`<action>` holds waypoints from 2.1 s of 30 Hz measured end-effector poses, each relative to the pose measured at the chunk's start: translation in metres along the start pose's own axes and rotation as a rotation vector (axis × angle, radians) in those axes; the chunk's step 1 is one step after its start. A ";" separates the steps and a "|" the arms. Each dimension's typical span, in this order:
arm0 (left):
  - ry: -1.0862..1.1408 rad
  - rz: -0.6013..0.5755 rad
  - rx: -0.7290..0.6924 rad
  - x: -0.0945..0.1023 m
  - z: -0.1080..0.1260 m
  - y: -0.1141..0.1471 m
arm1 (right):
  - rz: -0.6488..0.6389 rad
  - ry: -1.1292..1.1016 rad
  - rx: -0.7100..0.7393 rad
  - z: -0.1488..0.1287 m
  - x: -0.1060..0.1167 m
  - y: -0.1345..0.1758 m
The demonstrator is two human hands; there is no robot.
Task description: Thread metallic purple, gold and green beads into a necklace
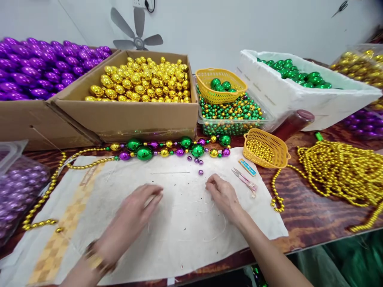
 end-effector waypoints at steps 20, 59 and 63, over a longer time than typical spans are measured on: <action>-0.554 -0.229 -0.197 -0.046 0.008 -0.133 | -0.090 -1.072 -0.026 0.003 -0.031 0.047; 0.949 -0.016 0.284 -0.102 0.037 0.074 | -0.014 -0.362 0.253 -0.093 -0.044 0.114; 0.931 -0.066 0.234 -0.104 0.031 0.075 | 0.011 -0.282 0.261 -0.096 -0.044 0.115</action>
Point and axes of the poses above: each hand's wrist, its own y-axis away from the middle knuckle, its own x-axis out of the back of the hand, z = x × y, the point moved 8 cm from there along -y, towards the middle knuckle, and after that the axes turned 15 degrees about -z, right-handed, at the moved point
